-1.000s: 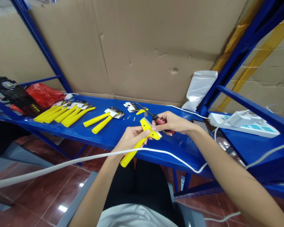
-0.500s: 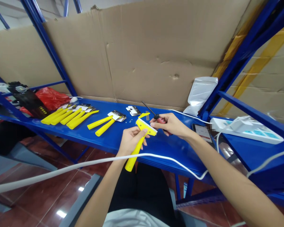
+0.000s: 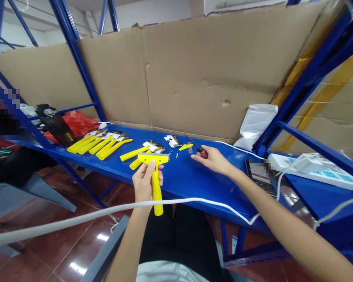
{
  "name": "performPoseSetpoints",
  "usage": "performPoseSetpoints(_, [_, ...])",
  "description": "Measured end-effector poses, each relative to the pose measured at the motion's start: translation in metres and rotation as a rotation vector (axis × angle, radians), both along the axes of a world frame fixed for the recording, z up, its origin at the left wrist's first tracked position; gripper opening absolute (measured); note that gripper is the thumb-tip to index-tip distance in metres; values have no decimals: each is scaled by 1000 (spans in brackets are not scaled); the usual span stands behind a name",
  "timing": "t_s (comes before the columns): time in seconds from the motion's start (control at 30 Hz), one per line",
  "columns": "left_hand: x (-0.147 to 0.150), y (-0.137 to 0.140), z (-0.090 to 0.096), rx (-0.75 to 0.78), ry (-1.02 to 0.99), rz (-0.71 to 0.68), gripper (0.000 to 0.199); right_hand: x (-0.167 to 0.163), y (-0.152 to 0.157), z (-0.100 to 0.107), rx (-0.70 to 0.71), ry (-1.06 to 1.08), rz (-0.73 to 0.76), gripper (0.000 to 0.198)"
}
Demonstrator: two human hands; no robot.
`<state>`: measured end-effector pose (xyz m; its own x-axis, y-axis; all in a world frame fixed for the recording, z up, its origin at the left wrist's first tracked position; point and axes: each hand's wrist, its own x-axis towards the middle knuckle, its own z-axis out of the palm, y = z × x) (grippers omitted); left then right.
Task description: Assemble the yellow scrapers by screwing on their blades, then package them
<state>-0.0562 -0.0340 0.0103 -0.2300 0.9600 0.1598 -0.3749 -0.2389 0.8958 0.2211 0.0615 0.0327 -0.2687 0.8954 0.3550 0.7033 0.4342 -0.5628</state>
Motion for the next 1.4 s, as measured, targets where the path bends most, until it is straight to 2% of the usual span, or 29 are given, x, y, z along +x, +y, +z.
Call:
performPoseSetpoints(0.1, [4, 2, -7, -3, 10, -7, 46, -24, 16, -3, -16, -208, 109, 18])
performPoseSetpoints(0.23, [8, 8, -15, 23, 68, -39, 47, -53, 35, -6, 9, -262, 140, 17])
performPoseSetpoints(0.33, [8, 10, -16, 23, 128, -85, 46, -62, 42, -12, 4, -265, 161, 12])
performPoseSetpoints(0.57, [9, 10, -21, 44, 236, -51, 44, -61, 44, -28, 14, -164, 216, 14])
performPoseSetpoints(0.83, [13, 6, -15, 49, 256, -41, 46, -60, 49, -36, 39, -83, 219, 7])
performPoseSetpoints(1.07, [11, 7, -17, 35, 260, -62, 46, -59, 49, -35, 40, -107, 237, 6])
performPoseSetpoints(1.4, [9, 11, -19, 29, 290, -93, 45, -49, 42, -24, 19, -175, 273, 17])
